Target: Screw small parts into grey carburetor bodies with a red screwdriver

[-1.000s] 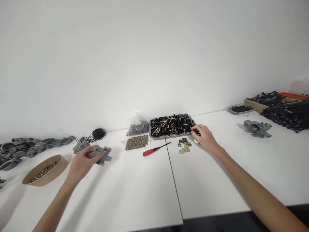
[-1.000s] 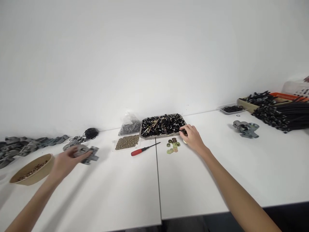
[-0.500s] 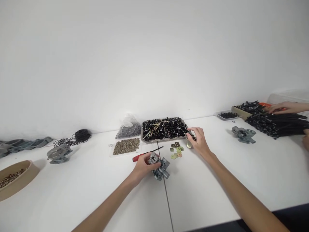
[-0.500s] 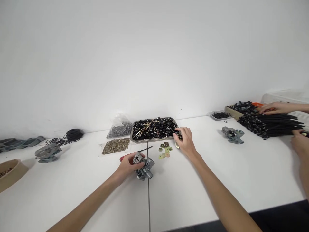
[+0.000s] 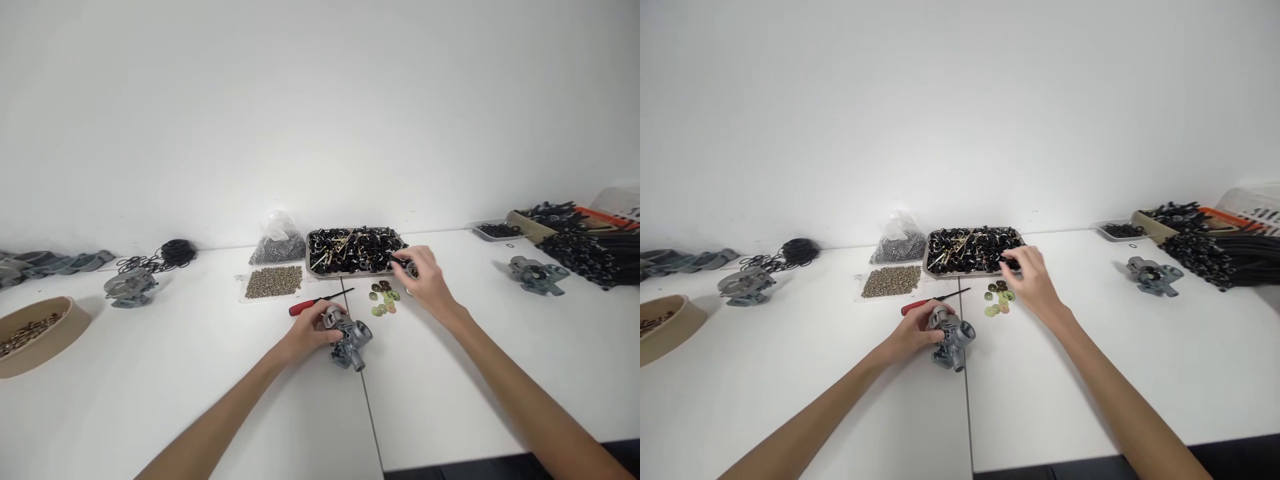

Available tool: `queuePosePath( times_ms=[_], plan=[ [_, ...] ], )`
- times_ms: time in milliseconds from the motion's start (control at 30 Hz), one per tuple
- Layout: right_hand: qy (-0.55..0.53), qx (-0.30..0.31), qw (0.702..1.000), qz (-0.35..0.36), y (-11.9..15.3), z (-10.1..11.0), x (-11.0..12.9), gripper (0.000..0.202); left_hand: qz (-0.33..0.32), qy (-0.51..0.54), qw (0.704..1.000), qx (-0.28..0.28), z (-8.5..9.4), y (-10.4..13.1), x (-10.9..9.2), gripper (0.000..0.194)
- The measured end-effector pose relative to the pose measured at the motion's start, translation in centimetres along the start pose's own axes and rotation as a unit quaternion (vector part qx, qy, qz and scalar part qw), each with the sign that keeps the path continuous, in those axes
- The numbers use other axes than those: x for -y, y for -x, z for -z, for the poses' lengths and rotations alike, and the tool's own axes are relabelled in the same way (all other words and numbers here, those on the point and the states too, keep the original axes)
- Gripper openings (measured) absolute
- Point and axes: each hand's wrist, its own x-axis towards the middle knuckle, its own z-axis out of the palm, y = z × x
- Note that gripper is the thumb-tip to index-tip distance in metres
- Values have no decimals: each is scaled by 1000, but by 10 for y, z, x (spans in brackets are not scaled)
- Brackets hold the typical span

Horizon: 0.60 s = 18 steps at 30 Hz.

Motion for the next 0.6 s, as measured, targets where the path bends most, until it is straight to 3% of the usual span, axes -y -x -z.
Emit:
queuePosePath(
  times_ms=[100, 167, 267, 367, 467, 600],
  plan=[
    [-17, 172, 982, 71, -36, -27, 19, 21, 16, 18, 999, 22, 2, 2, -5, 51],
    [-9, 228, 969, 96, -60, -52, 28, 25, 11, 3, 1000, 29, 3, 4, -9, 51],
    [-5, 261, 959, 109, -82, -91, 33, 31, 3, -52, 998, 39, 5, 8, -16, 49],
    [-7, 277, 954, 116, -86, -119, 29, 36, -15, -60, 996, 59, 9, 11, -22, 48],
    [-19, 272, 954, 123, -81, -129, 22, 30, -46, -26, 998, 39, 14, 11, -24, 38],
    [-48, 254, 958, 125, -80, -121, 17, 17, -35, -11, 997, -62, 18, 7, -22, 25]
  ],
)
